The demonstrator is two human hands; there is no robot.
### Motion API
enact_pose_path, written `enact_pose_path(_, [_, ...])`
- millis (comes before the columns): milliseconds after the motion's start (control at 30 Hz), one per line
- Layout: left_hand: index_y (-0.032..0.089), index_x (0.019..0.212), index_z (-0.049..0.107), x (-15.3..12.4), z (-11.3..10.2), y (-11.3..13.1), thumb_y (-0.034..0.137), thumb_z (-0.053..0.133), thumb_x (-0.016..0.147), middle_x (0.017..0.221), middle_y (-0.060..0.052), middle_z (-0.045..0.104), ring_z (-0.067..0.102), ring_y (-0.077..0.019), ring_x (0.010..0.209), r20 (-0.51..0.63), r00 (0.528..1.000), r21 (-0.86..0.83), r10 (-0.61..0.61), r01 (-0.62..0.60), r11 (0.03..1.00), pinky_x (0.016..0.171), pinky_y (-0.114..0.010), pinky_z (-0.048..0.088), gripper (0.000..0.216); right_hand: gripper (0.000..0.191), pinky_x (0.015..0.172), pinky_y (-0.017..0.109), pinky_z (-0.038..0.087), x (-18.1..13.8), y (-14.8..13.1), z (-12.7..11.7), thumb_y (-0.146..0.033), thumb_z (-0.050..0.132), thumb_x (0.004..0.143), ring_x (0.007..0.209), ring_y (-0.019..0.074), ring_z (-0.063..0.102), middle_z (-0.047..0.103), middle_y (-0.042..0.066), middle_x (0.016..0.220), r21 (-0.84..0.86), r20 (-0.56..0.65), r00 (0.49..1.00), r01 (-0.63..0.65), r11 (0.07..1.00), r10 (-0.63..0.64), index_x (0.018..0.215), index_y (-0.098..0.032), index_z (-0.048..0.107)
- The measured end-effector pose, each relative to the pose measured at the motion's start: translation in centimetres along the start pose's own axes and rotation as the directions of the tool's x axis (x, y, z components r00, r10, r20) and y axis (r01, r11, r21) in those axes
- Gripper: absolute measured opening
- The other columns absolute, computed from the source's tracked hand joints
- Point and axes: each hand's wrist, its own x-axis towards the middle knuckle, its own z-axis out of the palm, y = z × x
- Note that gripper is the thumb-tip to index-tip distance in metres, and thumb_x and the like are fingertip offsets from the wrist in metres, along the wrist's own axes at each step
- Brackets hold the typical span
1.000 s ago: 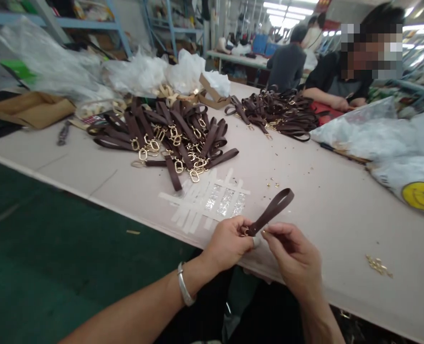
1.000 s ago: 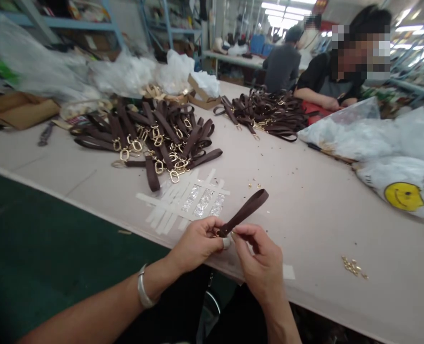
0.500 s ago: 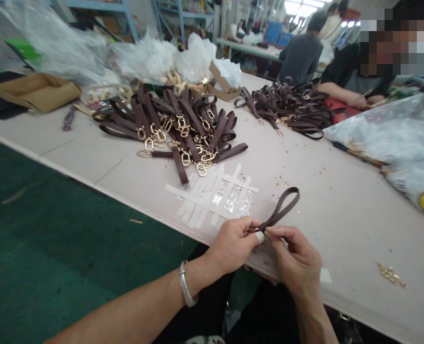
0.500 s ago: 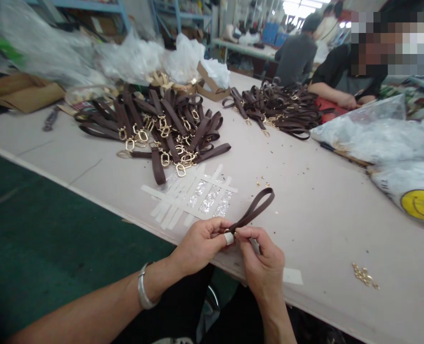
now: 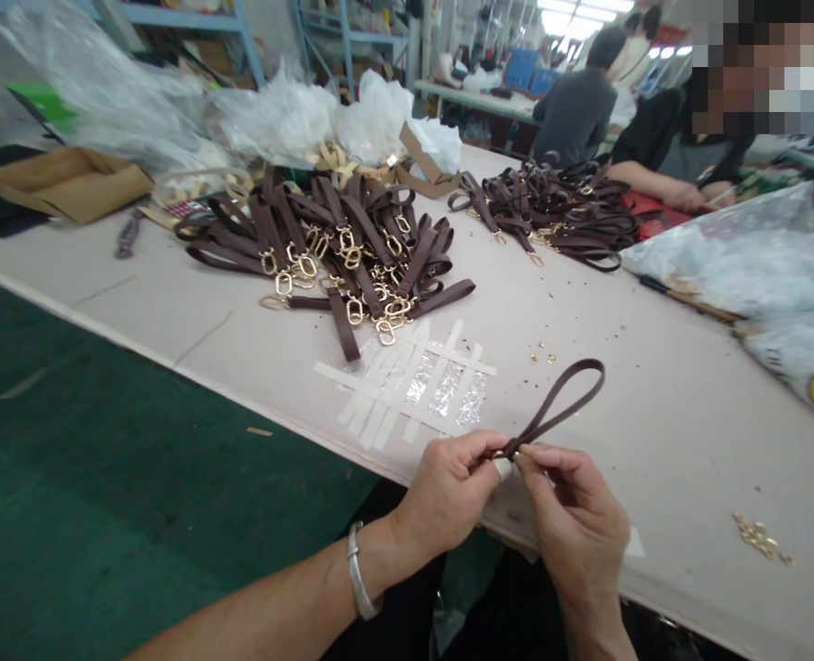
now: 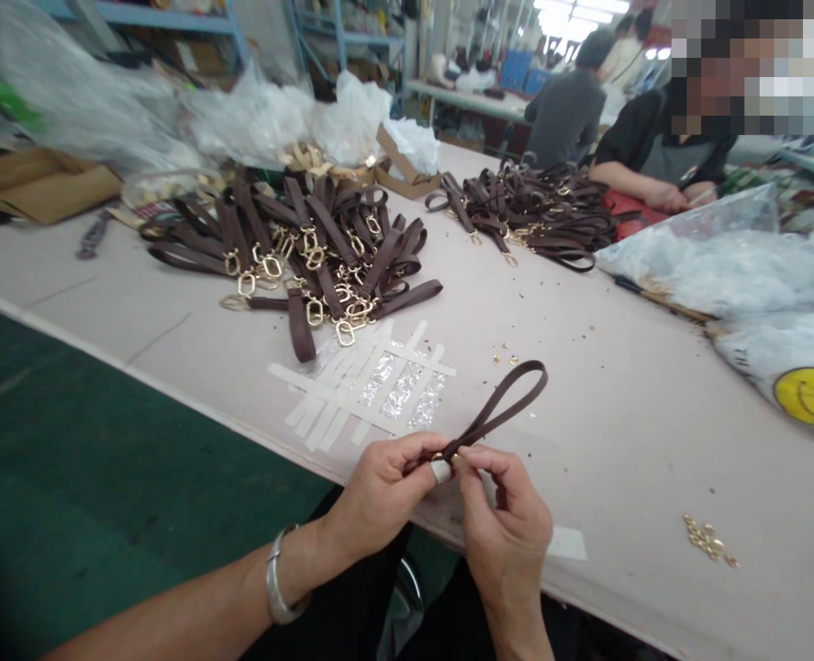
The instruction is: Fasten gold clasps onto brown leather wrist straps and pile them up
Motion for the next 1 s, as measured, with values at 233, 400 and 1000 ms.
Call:
enact_pose_path(233, [0.023,0.111,0.076,-0.2,-0.1,-0.2,0.005,0.056,0.087,0.090,0.002,0.074,0.065,-0.0141,0.085,0.023,0.996,0.088,0.086,-0.087,0.992,0.078,-0.022,0.047,0.036,0.022,0.066,0.026,0.055,-0.3,-0.2,0.3,-0.033,0.078,0.078,0.073,0.0155,0.066,0.069,0.002,0.083,0.131,-0.029,0.994,-0.101,0.986,0.106,0.091,-0.019,0.066])
enact_pose_path(400, [0.023,0.114,0.075,-0.4,0.0,-0.3,0.006,0.055,0.087,0.092,0.001,0.075,0.066,-0.0145,0.083,0.005,0.995,0.121,0.095,-0.095,0.988,0.077,-0.023,0.048,0.038,0.023,0.070,0.025,0.054,-0.5,0.2,0.7,-0.034,0.078,0.079,0.077,0.0145,0.064,0.068,0.001,0.084,0.206,-0.007,0.985,-0.165,0.965,0.170,0.092,-0.020,0.065])
enact_pose_path(1000, [0.023,0.100,0.076,0.6,-2.1,-1.6,0.042,0.063,0.088,0.096,-0.003,0.077,0.071,-0.0213,0.090,0.048,0.991,0.235,0.128,-0.136,0.963,0.080,-0.024,0.055,0.026,0.044,0.080,0.033,0.054,-1.3,-0.6,2.5,-0.054,0.077,0.077,0.087,0.0225,0.067,0.073,0.007,0.092,0.581,0.116,0.958,-0.278,0.765,0.261,0.104,-0.019,0.071])
